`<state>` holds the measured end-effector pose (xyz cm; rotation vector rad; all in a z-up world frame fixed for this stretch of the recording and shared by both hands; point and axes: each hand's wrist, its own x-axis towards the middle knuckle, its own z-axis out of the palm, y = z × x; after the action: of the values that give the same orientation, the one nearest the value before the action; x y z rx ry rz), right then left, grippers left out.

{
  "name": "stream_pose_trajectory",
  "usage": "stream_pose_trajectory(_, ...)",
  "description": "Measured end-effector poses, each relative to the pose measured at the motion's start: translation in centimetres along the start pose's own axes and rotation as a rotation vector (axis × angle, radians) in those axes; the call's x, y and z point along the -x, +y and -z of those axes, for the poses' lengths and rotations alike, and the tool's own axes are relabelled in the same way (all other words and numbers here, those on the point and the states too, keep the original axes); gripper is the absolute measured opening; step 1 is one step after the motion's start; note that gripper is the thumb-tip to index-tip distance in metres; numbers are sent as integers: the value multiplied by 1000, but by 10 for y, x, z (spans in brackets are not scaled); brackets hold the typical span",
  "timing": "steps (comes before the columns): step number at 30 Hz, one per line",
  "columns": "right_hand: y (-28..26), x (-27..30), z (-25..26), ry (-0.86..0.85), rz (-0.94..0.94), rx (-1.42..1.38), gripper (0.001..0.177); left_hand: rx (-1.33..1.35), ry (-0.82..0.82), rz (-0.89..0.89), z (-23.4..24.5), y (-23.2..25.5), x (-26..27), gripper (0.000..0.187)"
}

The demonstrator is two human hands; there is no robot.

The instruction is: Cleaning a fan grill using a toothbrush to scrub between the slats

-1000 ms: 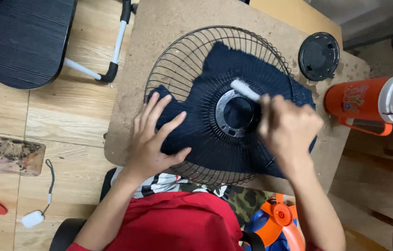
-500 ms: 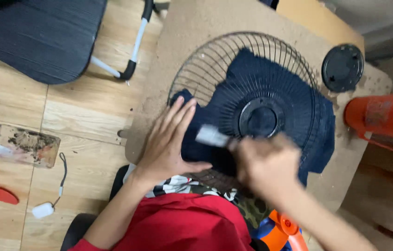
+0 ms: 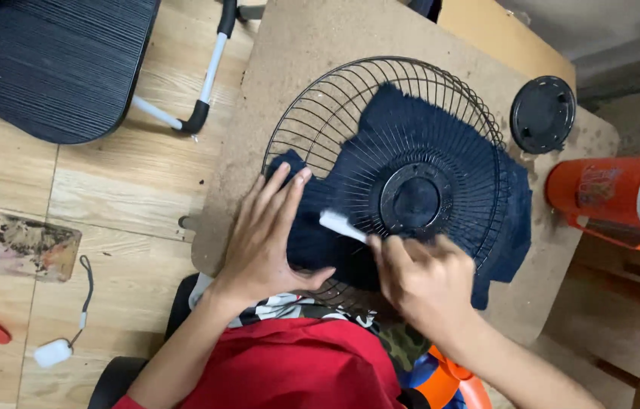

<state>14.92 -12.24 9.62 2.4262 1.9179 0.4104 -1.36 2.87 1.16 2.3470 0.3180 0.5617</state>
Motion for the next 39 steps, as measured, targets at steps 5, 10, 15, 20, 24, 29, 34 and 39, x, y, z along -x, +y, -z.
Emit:
stream_pose_trajectory(5, 21, -2, -10, 14, -99, 14, 43, -16, -4, -5, 0, 0, 1, 111)
stream_pose_trajectory(10, 19, -2, -19, -201, -86, 7, 38, -18, -7, -14, -1, -1, 1, 109)
stream_pose_trajectory(15, 59, 0, -20, -298, -215, 151, 43, -1, -16, 17, 1, 2, -2, 107)
stream_pose_trajectory(20, 70, 11, -42, -93, -291, 264, 39, -38, 1, -3, 3, 3, -3, 95)
stream_pose_trajectory(24, 49, 1, -26, -57, -172, 87, 41, -32, 5, 5, 4, 2, -2, 97)
stream_pose_trajectory(29, 37, 1, -35, 39, -180, 222, 41, -25, 0, -10, 7, 3, -3, 97)
stream_pose_trajectory(34, 71, -3, -47, 17, -193, 607, 50, -31, 5, 1, 4, 3, 0, 97)
stream_pose_trajectory(39, 52, -10, -41, 41, -87, 197, 42, -45, -7, -13, 2, -1, -2, 98)
